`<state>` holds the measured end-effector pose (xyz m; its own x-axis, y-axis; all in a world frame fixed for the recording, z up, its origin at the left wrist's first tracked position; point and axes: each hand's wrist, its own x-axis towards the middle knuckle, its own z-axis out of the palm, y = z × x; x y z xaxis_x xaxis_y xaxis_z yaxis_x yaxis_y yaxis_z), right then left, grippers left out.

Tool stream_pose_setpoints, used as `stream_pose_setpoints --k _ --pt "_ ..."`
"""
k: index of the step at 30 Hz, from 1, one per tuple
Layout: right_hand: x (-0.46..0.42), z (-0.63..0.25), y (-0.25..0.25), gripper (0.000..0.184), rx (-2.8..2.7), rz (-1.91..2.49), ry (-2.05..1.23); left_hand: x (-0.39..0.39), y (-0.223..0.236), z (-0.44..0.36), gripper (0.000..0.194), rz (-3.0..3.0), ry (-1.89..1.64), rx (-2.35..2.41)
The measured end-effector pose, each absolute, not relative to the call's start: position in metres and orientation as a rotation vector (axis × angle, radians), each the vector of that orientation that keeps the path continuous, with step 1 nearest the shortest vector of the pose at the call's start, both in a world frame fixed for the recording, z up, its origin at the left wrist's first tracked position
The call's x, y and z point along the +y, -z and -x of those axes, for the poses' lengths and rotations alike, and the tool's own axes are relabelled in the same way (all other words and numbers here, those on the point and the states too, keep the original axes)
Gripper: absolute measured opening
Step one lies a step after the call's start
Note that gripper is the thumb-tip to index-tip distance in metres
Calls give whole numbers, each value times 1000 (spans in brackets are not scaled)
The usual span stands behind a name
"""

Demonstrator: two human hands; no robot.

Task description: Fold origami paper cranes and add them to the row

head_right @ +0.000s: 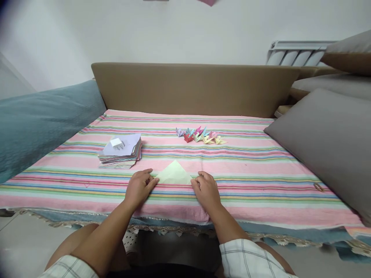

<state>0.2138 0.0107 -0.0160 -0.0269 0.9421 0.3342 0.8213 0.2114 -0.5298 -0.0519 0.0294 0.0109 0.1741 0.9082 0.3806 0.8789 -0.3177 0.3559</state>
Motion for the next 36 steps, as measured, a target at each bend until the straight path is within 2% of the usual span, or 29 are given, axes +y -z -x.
stream_pose_setpoints --k 8,13,15,19,23,36 --pt "13 -210 13 28 -1838 1744 -241 31 -10 52 26 -2378 -795 1868" --pt "14 -210 14 27 -1843 1758 -221 24 -12 44 15 -2445 -808 1983" --pt "14 -210 15 26 -1849 1746 -206 16 -10 34 22 -2637 -832 1918" --pt "16 -210 17 25 -1856 1722 -159 -1 0 13 50 -3026 -624 1364" --pt "16 -210 18 24 -1858 1715 -143 -7 8 4 69 -3086 -455 1231" --pt "14 -210 15 24 -1863 1716 -154 -7 8 5 66 -3081 -362 1237"
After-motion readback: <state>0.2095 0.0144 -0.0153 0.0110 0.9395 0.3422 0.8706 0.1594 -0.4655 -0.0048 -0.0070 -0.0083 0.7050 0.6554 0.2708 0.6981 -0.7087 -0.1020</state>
